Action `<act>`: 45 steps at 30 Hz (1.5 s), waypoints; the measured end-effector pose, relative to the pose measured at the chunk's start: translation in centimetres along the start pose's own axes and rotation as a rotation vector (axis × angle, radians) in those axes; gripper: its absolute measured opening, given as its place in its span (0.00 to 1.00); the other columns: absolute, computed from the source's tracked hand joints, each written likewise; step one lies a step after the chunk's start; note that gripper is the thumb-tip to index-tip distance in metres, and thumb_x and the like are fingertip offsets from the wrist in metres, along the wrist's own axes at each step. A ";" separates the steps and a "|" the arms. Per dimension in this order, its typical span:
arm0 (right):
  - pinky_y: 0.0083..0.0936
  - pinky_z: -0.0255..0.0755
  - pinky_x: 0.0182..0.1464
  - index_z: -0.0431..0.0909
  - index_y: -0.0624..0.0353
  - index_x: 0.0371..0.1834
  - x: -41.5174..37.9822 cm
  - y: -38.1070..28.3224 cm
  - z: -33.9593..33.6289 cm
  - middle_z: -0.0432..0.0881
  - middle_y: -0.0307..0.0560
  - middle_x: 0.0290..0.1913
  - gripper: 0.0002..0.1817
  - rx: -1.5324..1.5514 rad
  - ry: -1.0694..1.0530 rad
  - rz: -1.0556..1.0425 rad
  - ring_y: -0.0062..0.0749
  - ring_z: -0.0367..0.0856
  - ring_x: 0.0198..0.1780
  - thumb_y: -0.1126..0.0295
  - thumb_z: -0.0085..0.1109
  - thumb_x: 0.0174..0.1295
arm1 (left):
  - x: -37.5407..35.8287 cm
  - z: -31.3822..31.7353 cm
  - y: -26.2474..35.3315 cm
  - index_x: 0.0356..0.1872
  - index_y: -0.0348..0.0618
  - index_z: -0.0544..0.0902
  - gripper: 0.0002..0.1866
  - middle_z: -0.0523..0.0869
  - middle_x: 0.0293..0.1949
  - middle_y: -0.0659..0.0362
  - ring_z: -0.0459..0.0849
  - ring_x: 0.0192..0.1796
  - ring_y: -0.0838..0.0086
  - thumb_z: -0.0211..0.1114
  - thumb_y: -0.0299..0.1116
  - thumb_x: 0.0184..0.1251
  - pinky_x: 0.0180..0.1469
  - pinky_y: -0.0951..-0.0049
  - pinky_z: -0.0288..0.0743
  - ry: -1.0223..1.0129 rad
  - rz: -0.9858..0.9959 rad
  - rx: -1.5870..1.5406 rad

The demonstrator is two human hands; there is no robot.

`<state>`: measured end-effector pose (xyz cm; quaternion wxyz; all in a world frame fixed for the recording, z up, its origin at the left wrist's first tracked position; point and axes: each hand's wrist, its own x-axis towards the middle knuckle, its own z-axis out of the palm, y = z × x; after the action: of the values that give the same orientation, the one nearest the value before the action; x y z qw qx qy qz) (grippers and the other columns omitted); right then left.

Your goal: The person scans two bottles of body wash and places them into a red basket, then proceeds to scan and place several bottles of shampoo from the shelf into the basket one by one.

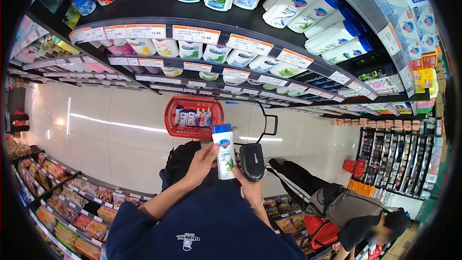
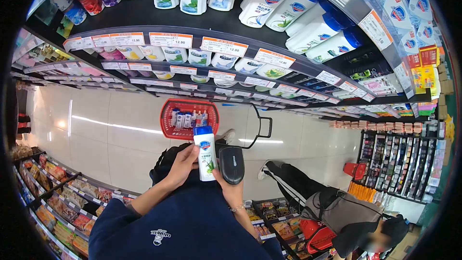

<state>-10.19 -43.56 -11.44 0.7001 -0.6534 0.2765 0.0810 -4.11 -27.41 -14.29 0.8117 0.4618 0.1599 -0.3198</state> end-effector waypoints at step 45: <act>0.33 0.76 0.48 0.81 0.64 0.46 43.0 57.6 2.7 0.85 0.48 0.41 0.31 -1.115 -0.156 0.417 0.36 0.84 0.41 0.61 0.81 0.39 | 19.8 -26.1 -45.6 0.52 0.37 0.77 0.12 0.86 0.43 0.47 0.87 0.45 0.60 0.56 0.29 0.72 0.47 0.70 0.79 0.745 -0.167 0.171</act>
<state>-0.90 -43.98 -82.73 0.2395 -0.8463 0.2625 0.3970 -18.85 -29.33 -68.47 0.6279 0.5976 0.4535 -0.2071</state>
